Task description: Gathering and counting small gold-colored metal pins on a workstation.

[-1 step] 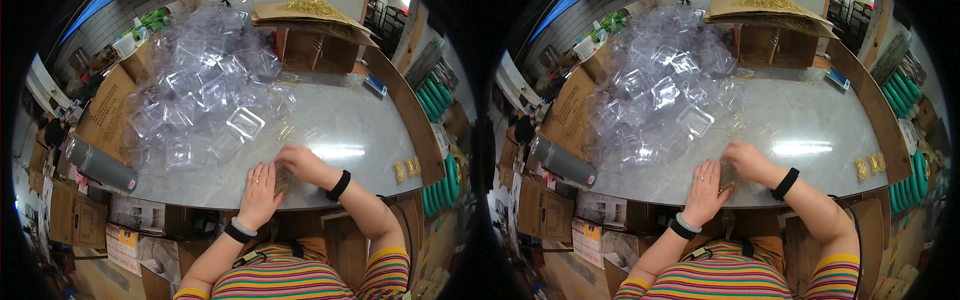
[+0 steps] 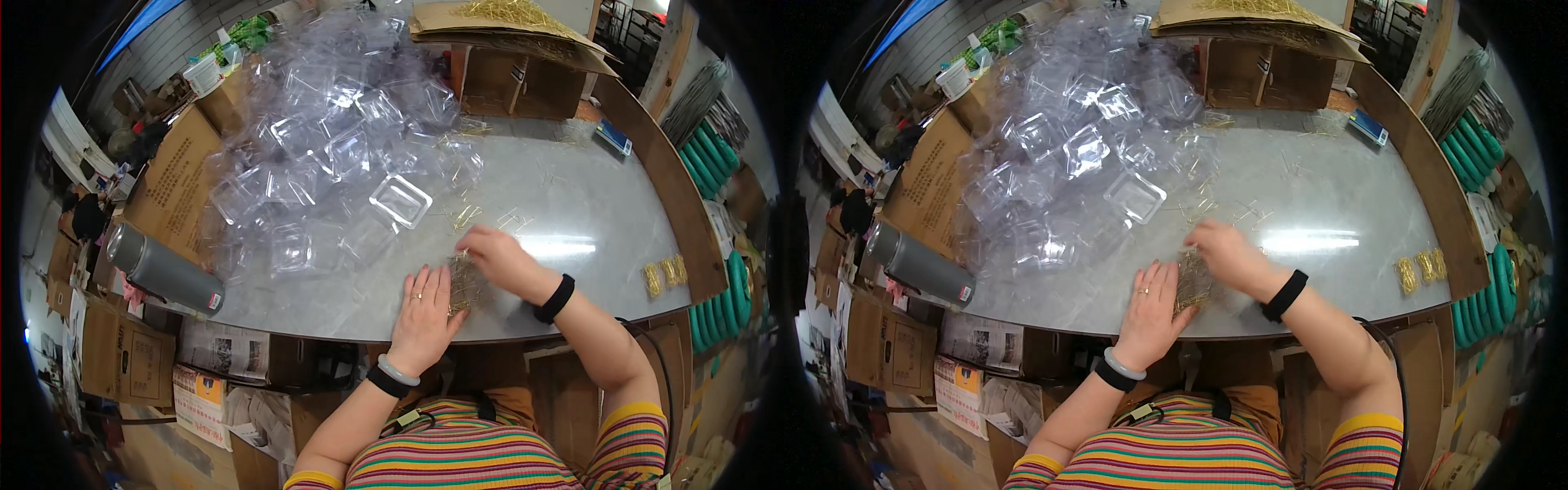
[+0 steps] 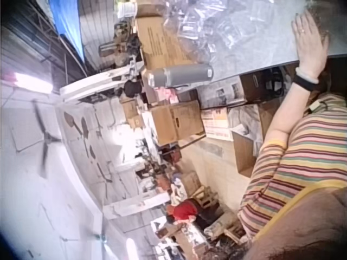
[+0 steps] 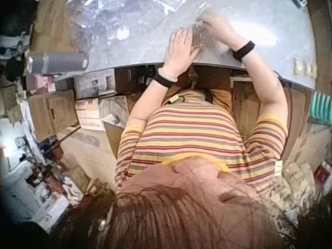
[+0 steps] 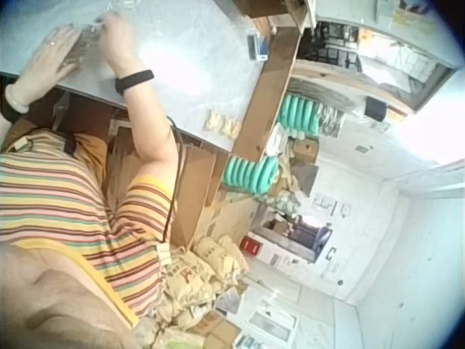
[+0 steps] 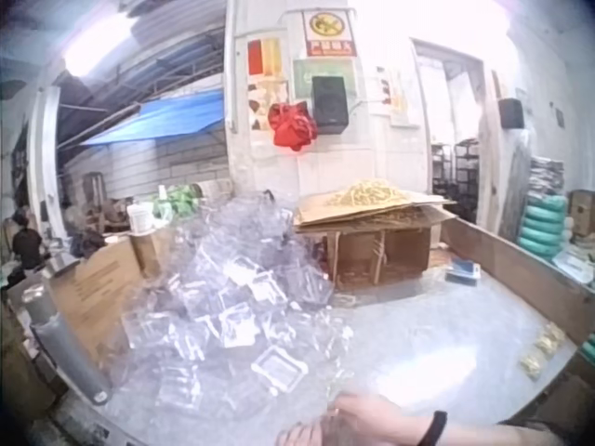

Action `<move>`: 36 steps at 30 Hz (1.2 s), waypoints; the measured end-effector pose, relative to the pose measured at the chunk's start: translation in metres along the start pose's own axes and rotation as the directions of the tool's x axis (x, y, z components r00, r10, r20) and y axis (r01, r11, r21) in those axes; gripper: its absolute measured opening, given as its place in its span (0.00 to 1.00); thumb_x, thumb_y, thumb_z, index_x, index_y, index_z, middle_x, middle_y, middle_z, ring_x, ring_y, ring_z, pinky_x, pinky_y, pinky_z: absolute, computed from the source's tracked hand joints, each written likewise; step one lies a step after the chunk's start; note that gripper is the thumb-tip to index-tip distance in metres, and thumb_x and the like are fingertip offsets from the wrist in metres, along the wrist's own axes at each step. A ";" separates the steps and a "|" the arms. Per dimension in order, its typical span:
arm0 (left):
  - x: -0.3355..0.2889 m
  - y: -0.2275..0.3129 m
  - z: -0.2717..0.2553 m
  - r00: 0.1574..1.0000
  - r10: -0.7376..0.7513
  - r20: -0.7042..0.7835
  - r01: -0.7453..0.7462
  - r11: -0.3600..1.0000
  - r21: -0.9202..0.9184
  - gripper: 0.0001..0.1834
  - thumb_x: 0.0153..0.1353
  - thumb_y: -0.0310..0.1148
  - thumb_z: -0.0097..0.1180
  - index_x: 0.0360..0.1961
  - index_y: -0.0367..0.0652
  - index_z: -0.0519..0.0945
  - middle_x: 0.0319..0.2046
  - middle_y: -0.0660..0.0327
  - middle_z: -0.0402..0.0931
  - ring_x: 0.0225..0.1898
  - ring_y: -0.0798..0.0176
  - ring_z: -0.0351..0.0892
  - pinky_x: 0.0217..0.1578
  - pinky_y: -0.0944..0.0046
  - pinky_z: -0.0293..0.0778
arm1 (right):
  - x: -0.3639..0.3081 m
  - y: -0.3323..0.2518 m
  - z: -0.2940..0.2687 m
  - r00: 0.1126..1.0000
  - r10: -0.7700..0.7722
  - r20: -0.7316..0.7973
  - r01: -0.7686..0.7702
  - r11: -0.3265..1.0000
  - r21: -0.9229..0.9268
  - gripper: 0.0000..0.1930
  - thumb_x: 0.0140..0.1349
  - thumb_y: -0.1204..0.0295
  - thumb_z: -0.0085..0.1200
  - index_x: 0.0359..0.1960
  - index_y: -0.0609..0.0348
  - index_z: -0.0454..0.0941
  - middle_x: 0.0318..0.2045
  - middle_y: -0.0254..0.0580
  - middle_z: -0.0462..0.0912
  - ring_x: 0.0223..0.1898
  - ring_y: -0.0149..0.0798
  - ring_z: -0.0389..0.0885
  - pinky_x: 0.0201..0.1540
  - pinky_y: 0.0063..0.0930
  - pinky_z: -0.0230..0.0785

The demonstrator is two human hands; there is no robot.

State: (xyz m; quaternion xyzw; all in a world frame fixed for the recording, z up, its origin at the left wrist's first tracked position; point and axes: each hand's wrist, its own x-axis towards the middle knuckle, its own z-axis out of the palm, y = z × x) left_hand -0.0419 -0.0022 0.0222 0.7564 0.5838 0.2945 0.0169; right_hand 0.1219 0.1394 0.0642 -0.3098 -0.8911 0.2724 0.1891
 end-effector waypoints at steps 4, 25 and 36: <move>0.000 -0.001 -0.002 0.999 0.037 0.015 -0.038 0.999 0.007 0.29 0.63 0.38 0.62 0.61 0.33 0.73 0.60 0.50 0.70 0.65 0.37 0.63 0.68 0.39 0.56 | -0.016 0.004 -0.022 0.985 -0.171 0.008 0.169 0.962 -0.213 0.15 0.55 0.79 0.59 0.46 0.56 0.81 0.48 0.44 0.79 0.53 0.53 0.76 0.54 0.43 0.72; -0.001 -0.002 -0.004 0.996 0.087 0.025 -0.087 0.996 0.027 0.21 0.64 0.36 0.60 0.58 0.46 0.77 0.58 0.57 0.72 0.66 0.41 0.64 0.69 0.39 0.56 | -0.011 0.002 -0.042 0.949 0.030 0.314 -0.003 0.996 -0.089 0.19 0.59 0.72 0.64 0.52 0.59 0.77 0.44 0.49 0.75 0.43 0.51 0.80 0.48 0.40 0.75; -0.003 -0.003 0.000 1.000 0.009 0.011 -0.009 1.000 0.028 0.39 0.64 0.41 0.61 0.68 0.28 0.60 0.63 0.41 0.66 0.69 0.42 0.61 0.72 0.43 0.52 | 0.000 -0.007 -0.024 0.966 -0.087 0.244 0.086 0.996 0.014 0.15 0.59 0.76 0.61 0.48 0.59 0.80 0.44 0.48 0.79 0.44 0.54 0.81 0.49 0.41 0.75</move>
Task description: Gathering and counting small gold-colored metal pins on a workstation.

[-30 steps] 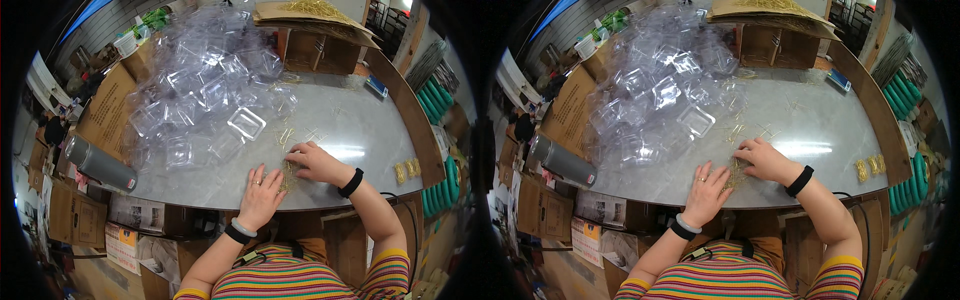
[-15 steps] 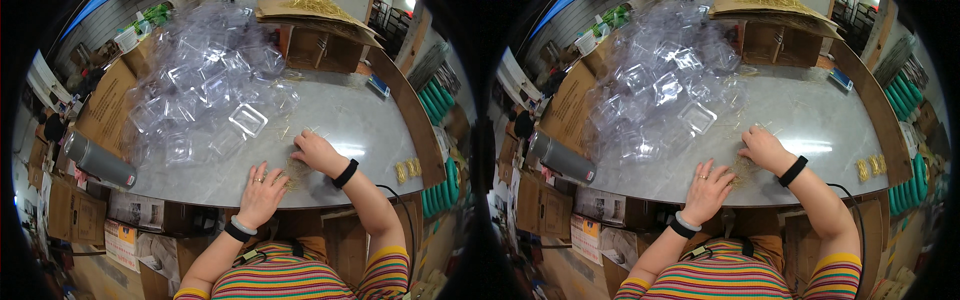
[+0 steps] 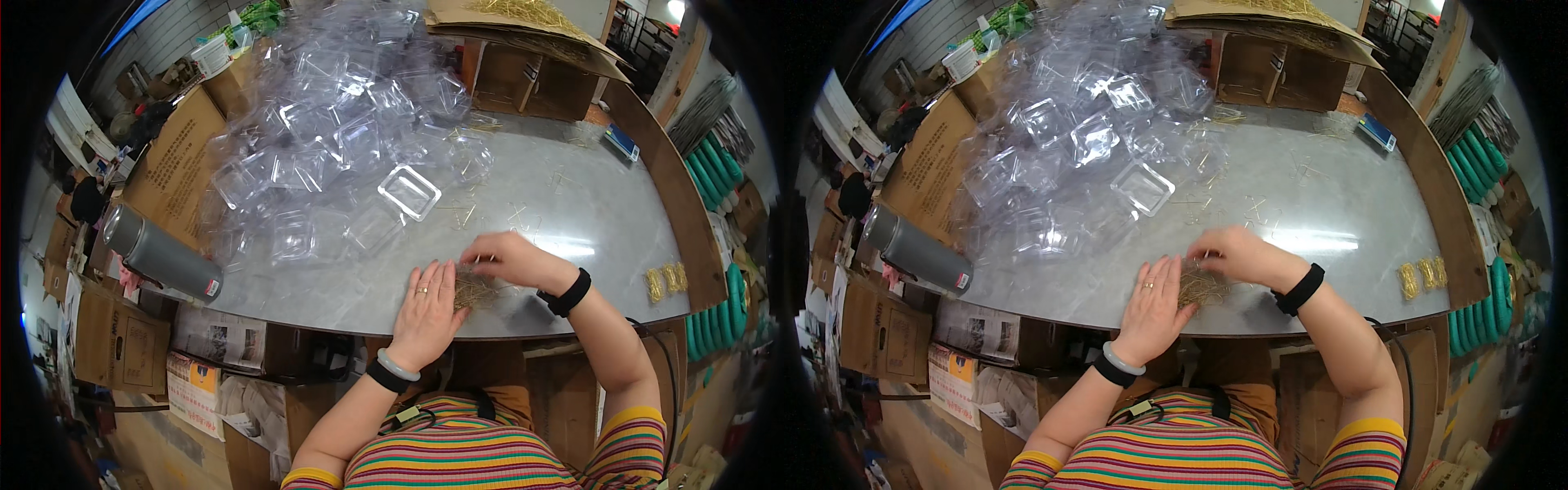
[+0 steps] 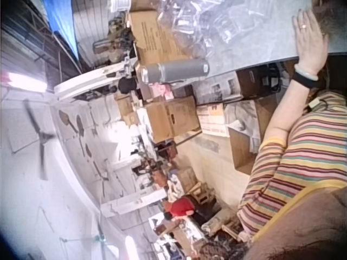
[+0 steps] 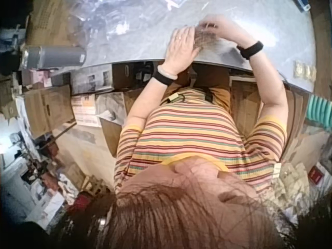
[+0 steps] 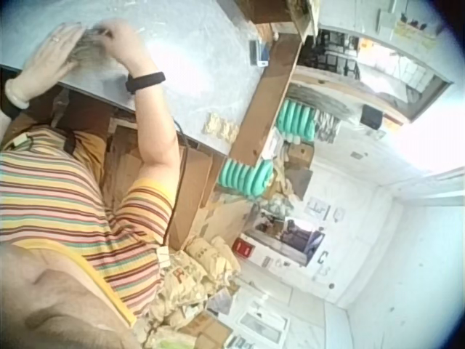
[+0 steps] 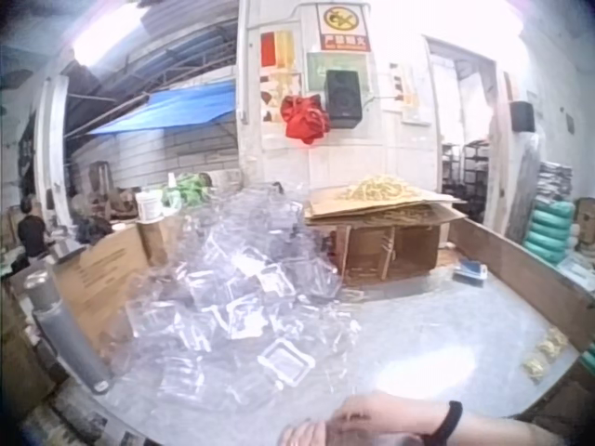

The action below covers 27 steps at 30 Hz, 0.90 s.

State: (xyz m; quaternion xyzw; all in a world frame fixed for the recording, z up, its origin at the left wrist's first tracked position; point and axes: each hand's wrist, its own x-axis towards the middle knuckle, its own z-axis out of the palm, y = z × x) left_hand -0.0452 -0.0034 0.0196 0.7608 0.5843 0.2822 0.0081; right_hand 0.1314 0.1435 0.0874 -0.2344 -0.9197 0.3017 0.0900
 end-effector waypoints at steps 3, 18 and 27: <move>0.001 0.000 -0.002 1.000 0.005 0.016 -0.005 1.000 -0.004 0.36 0.65 0.40 0.60 0.68 0.31 0.63 0.63 0.45 0.68 0.68 0.42 0.62 0.71 0.42 0.52 | -0.001 0.015 -0.006 0.993 0.092 -0.076 -0.101 0.987 -0.122 0.13 0.60 0.77 0.60 0.48 0.60 0.80 0.43 0.49 0.80 0.44 0.54 0.82 0.48 0.41 0.75; 0.001 0.000 -0.012 0.987 0.155 0.045 -0.152 0.986 -0.072 0.32 0.61 0.45 0.64 0.64 0.44 0.72 0.60 0.59 0.72 0.67 0.40 0.62 0.69 0.34 0.51 | -0.039 -0.012 -0.002 0.970 0.238 0.053 -0.230 0.965 -0.128 0.30 0.54 0.59 0.70 0.55 0.60 0.74 0.47 0.54 0.77 0.51 0.57 0.79 0.53 0.42 0.73; -0.002 -0.003 -0.012 0.997 0.067 0.047 -0.056 0.980 -0.193 0.38 0.55 0.40 0.70 0.64 0.41 0.68 0.63 0.50 0.62 0.69 0.41 0.60 0.71 0.37 0.52 | 0.003 0.008 -0.003 0.999 0.046 0.006 -0.044 0.977 -0.207 0.17 0.56 0.81 0.55 0.49 0.57 0.80 0.50 0.47 0.77 0.49 0.51 0.77 0.49 0.37 0.75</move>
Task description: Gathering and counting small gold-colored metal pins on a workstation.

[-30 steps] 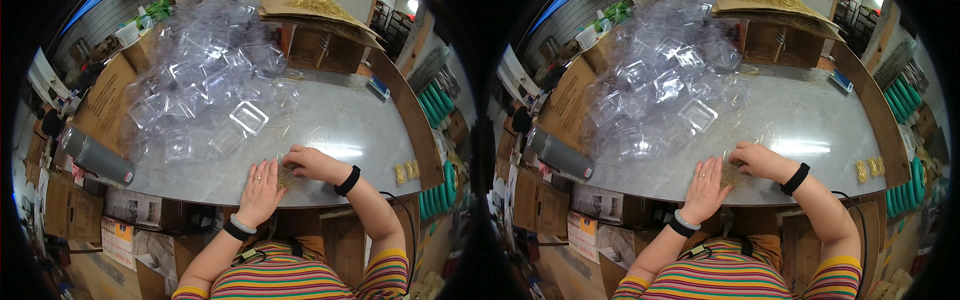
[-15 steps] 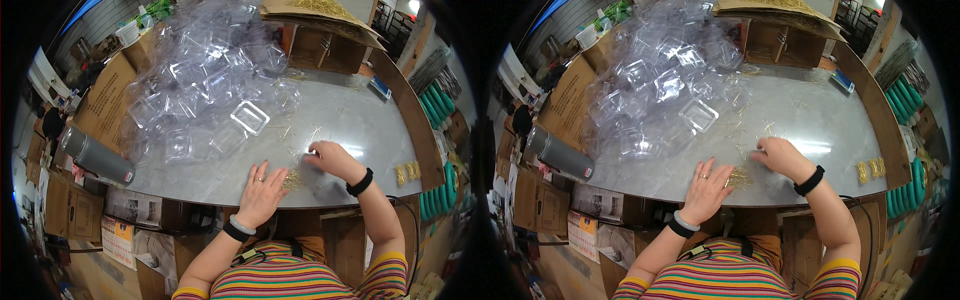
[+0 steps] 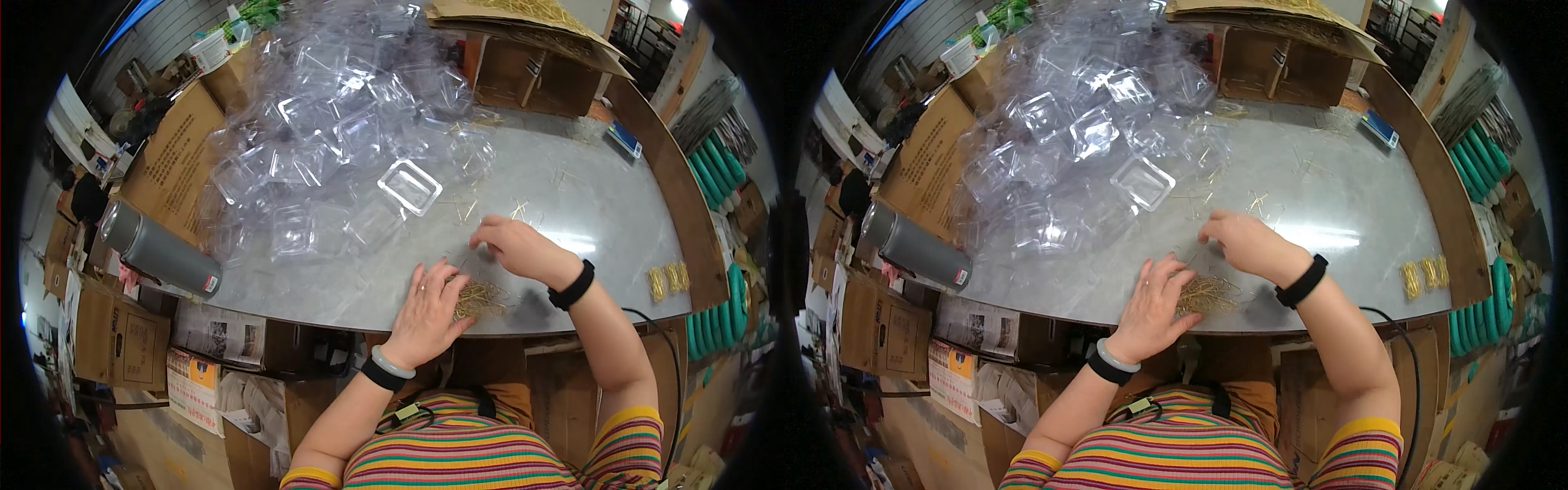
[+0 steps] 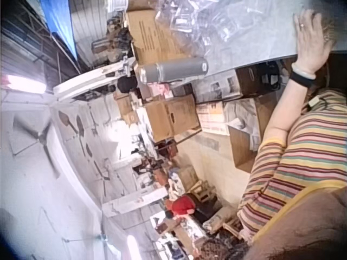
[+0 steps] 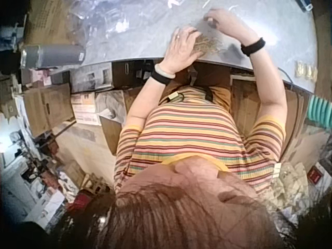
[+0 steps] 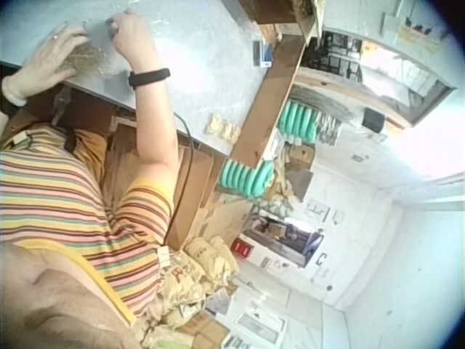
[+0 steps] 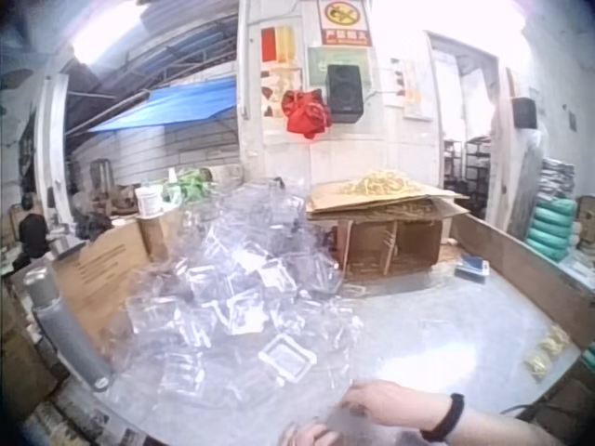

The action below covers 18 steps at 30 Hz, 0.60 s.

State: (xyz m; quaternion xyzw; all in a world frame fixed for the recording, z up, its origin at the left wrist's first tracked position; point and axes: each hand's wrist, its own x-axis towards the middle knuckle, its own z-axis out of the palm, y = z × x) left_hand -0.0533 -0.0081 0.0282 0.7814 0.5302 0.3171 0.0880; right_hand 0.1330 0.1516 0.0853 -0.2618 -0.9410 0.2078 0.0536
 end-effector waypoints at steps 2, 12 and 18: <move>0.001 0.000 0.001 1.000 0.007 -0.007 -0.007 1.000 -0.006 0.39 0.55 0.39 0.70 0.65 0.39 0.66 0.63 0.48 0.61 0.69 0.40 0.59 0.71 0.37 0.52 | 0.004 0.003 0.013 0.980 -0.085 -0.182 0.048 0.979 -0.200 0.15 0.57 0.82 0.53 0.46 0.58 0.79 0.48 0.48 0.77 0.48 0.52 0.78 0.47 0.39 0.75; 0.001 -0.003 0.008 0.999 -0.042 0.005 0.042 0.997 0.065 0.50 0.55 0.46 0.70 0.70 0.28 0.58 0.67 0.42 0.61 0.72 0.37 0.54 0.72 0.38 0.48 | -0.038 -0.018 0.020 0.980 -0.115 -0.163 0.105 0.992 -0.065 0.14 0.58 0.74 0.61 0.45 0.60 0.77 0.41 0.48 0.77 0.46 0.53 0.78 0.48 0.42 0.74; 0.000 -0.004 0.008 0.997 -0.073 0.022 0.071 0.995 0.077 0.51 0.57 0.49 0.68 0.70 0.28 0.57 0.68 0.41 0.60 0.73 0.36 0.52 0.72 0.37 0.45 | -0.090 -0.037 -0.002 0.981 0.180 -0.069 -0.184 0.982 -0.051 0.20 0.57 0.67 0.66 0.50 0.57 0.78 0.42 0.48 0.77 0.45 0.54 0.78 0.48 0.43 0.73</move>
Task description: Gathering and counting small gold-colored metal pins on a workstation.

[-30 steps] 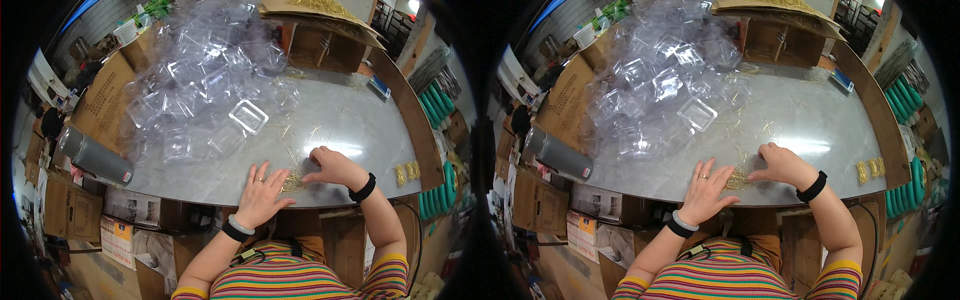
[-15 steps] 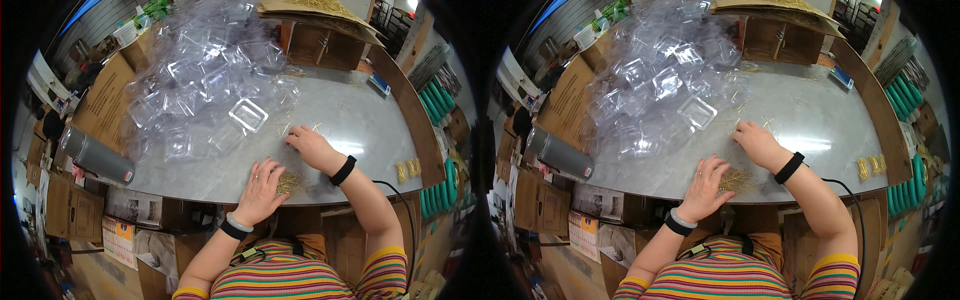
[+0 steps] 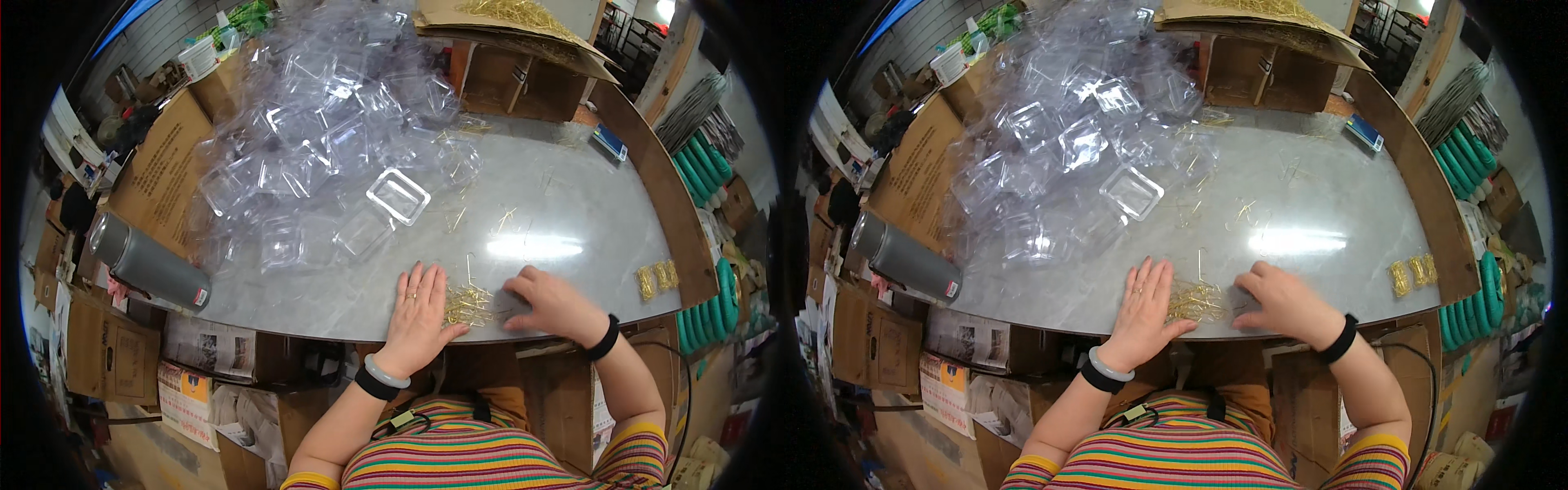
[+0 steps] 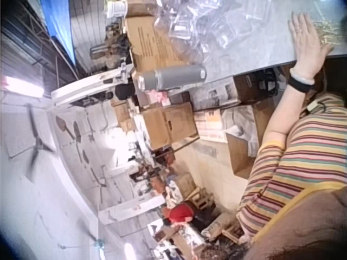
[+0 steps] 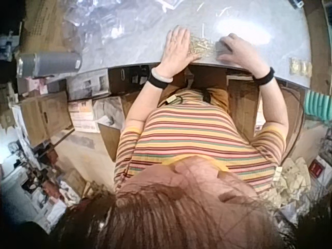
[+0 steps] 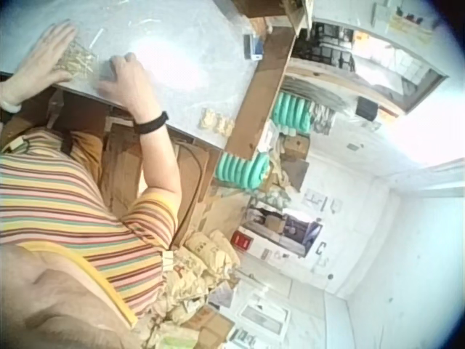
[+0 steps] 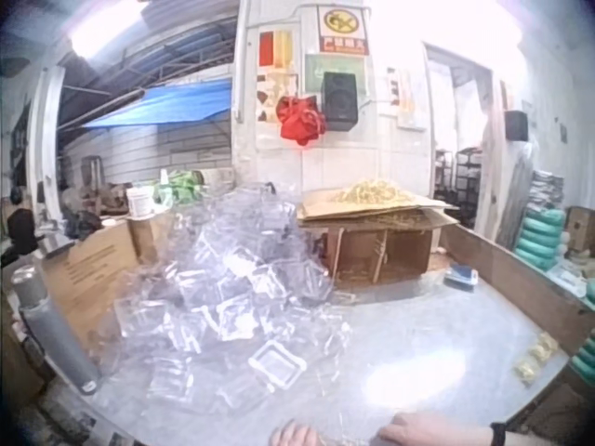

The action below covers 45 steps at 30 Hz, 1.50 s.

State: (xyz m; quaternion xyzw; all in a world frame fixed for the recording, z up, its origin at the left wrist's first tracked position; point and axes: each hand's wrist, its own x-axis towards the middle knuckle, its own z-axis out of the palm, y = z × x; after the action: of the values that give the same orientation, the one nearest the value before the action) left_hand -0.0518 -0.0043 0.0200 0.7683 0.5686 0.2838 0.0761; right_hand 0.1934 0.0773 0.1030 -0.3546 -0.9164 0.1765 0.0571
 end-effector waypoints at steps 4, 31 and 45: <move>0.002 0.003 -0.004 0.997 0.030 0.072 -0.030 1.000 -0.009 0.46 0.60 0.47 0.66 0.70 0.31 0.60 0.67 0.44 0.62 0.73 0.38 0.52 0.72 0.35 0.45 | -0.018 -0.014 0.044 0.959 0.052 -0.278 -0.053 0.999 0.004 0.15 0.56 0.74 0.64 0.46 0.57 0.80 0.38 0.45 0.79 0.42 0.51 0.77 0.47 0.41 0.73; 0.004 0.004 -0.007 0.965 0.162 0.204 -0.164 0.986 -0.006 0.37 0.65 0.37 0.60 0.72 0.38 0.61 0.68 0.51 0.63 0.73 0.36 0.53 0.71 0.36 0.48 | -0.025 -0.031 0.085 0.875 0.131 -0.467 -0.093 0.990 0.103 0.29 0.60 0.76 0.62 0.65 0.58 0.69 0.59 0.49 0.77 0.65 0.56 0.70 0.70 0.53 0.57; 0.007 0.006 -0.008 0.971 0.169 0.171 -0.164 0.986 -0.043 0.35 0.62 0.32 0.62 0.69 0.38 0.64 0.64 0.51 0.65 0.72 0.39 0.56 0.72 0.36 0.49 | -0.009 -0.057 0.103 0.815 0.217 -0.538 0.003 0.926 0.377 0.31 0.60 0.85 0.51 0.67 0.71 0.60 0.67 0.70 0.62 0.68 0.67 0.62 0.72 0.51 0.56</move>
State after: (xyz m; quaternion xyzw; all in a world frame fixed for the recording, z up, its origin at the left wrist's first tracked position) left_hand -0.0496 -0.0015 0.0313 0.8339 0.4894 0.2291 0.1123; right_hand 0.1402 0.0030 0.0281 -0.4262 -0.7869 0.2303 0.3823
